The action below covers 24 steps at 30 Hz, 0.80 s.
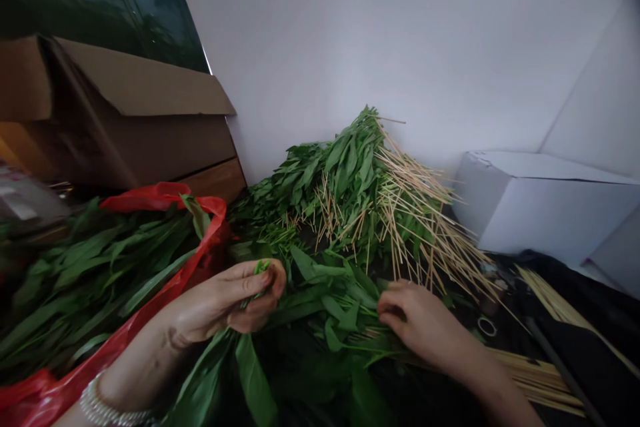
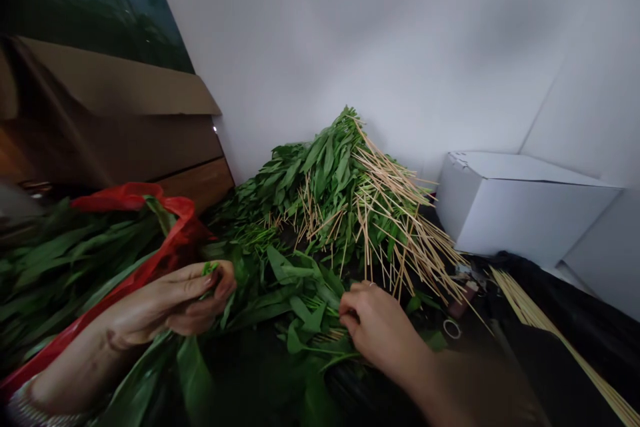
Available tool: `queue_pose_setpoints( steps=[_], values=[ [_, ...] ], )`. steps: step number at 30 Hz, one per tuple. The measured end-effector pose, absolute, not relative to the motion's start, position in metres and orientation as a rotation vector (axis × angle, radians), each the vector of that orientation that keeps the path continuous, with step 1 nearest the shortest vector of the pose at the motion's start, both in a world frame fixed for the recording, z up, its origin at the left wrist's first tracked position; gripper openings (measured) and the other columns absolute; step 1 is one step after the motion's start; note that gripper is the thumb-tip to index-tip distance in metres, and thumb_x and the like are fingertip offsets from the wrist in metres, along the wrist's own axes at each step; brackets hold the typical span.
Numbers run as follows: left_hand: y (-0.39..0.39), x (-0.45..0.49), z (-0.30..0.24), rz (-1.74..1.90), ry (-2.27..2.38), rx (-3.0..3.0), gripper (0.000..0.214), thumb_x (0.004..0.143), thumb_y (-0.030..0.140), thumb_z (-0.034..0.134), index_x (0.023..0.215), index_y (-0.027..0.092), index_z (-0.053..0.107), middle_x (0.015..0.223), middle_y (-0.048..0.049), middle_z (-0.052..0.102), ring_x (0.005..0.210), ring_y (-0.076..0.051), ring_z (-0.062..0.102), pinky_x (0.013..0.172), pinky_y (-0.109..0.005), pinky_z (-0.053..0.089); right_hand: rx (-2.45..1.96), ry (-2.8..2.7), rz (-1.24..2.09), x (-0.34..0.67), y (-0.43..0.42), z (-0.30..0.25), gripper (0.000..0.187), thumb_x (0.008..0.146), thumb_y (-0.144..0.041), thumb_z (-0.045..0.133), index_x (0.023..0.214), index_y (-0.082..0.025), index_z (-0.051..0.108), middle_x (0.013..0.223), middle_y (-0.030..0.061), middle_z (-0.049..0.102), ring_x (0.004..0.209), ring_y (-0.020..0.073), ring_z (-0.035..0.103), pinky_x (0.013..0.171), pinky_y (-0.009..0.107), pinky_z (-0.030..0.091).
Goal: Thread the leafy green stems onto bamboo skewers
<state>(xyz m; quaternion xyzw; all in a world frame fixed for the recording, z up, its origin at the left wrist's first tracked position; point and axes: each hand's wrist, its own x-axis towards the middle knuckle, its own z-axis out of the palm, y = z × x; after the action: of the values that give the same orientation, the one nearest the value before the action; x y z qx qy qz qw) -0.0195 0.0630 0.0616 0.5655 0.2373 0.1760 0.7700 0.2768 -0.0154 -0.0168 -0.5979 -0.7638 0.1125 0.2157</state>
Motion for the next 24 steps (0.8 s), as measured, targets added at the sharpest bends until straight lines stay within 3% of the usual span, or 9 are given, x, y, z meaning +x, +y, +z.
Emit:
queue_pose_setpoints(
  steps=[4, 7, 11, 14, 16, 18, 21, 24],
  values=[
    [0.063, -0.016, 0.057, 0.389, 0.525, 1.203, 0.026, 0.089, 0.039, 0.056, 0.079, 0.016, 0.050, 0.058, 0.0072, 0.031, 0.043, -0.003, 0.017, 0.038, -0.014, 0.014, -1.841, -2.253, -0.044, 0.260, -0.011, -0.036, 0.020, 0.075, -0.002, 0.052, 0.070, -0.017, 0.064, 0.081, 0.0075, 0.064, 0.082, 0.0217, 0.060, 0.073, 0.032, 0.043],
    [0.070, -0.018, 0.064, 0.452, 0.612, 1.274, 0.028, 0.090, 0.042, 0.053, 0.078, 0.017, 0.047, 0.059, 0.0073, 0.034, 0.040, -0.002, 0.019, 0.037, -0.014, 0.014, -1.803, -2.267, -0.167, 0.256, -0.007, -0.042, 0.021, 0.074, 0.000, 0.050, 0.069, -0.017, 0.062, 0.078, 0.0078, 0.062, 0.078, 0.0215, 0.059, 0.074, 0.033, 0.043],
    [0.101, -0.024, 0.085, 0.659, 0.866, 1.592, 0.029, 0.089, 0.044, 0.051, 0.080, 0.017, 0.049, 0.061, 0.0063, 0.041, 0.039, -0.002, 0.024, 0.037, -0.016, 0.014, -1.662, -1.999, -0.011, 0.263, -0.006, -0.036, 0.015, 0.083, -0.012, 0.046, 0.080, -0.020, 0.059, 0.084, 0.0053, 0.061, 0.081, 0.0211, 0.058, 0.073, 0.034, 0.044],
    [0.137, -0.020, 0.091, 0.841, 1.172, 1.877, 0.028, 0.087, 0.044, 0.049, 0.084, 0.017, 0.054, 0.060, 0.0058, 0.043, 0.043, -0.006, 0.032, 0.040, -0.017, 0.022, -1.559, -1.750, 0.174, 0.269, -0.008, -0.029, 0.012, 0.086, -0.027, 0.046, 0.086, -0.022, 0.057, 0.088, 0.0045, 0.063, 0.081, 0.0206, 0.059, 0.073, 0.034, 0.045],
    [0.161, -0.013, 0.082, 0.923, 1.403, 2.091, 0.026, 0.084, 0.041, 0.053, 0.086, 0.016, 0.057, 0.068, 0.0007, 0.054, 0.056, -0.012, 0.049, 0.050, -0.021, 0.037, -1.513, -1.601, 0.294, 0.271, -0.010, -0.026, 0.017, 0.086, -0.037, 0.047, 0.087, -0.023, 0.057, 0.085, 0.0041, 0.065, 0.079, 0.0208, 0.061, 0.072, 0.033, 0.045],
    [0.180, -0.002, 0.062, 0.964, 1.583, 2.247, 0.034, 0.083, 0.042, 0.054, 0.105, 0.015, 0.058, 0.094, -0.0083, 0.065, 0.083, -0.021, 0.061, 0.070, -0.029, 0.046, -1.493, -1.477, 0.419, 0.271, -0.012, -0.024, 0.023, 0.086, -0.044, 0.047, 0.088, -0.023, 0.057, 0.084, 0.0042, 0.065, 0.080, 0.0215, 0.062, 0.072, 0.032, 0.046],
    [0.197, 0.009, 0.017, 0.798, 1.900, 2.367, 0.061, 0.086, 0.053, 0.048, 0.133, 0.015, 0.044, 0.124, -0.0205, 0.057, 0.114, -0.034, 0.053, 0.090, -0.044, 0.042, -1.462, -1.379, 0.586, 0.269, -0.012, -0.020, 0.029, 0.086, -0.050, 0.046, 0.095, -0.023, 0.055, 0.086, 0.0040, 0.066, 0.085, 0.0215, 0.062, 0.076, 0.032, 0.046],
    [0.204, 0.008, -0.023, 0.578, 1.880, 2.466, 0.060, 0.086, 0.049, 0.049, 0.139, 0.021, 0.041, 0.141, -0.0207, 0.045, 0.130, -0.040, 0.038, 0.098, -0.059, 0.033, -1.415, -1.421, 0.768, 0.266, -0.010, -0.017, 0.031, 0.086, -0.051, 0.046, 0.095, -0.022, 0.055, 0.072, 0.0003, 0.061, 0.073, 0.0186, 0.060, 0.070, 0.030, 0.045]
  ],
)
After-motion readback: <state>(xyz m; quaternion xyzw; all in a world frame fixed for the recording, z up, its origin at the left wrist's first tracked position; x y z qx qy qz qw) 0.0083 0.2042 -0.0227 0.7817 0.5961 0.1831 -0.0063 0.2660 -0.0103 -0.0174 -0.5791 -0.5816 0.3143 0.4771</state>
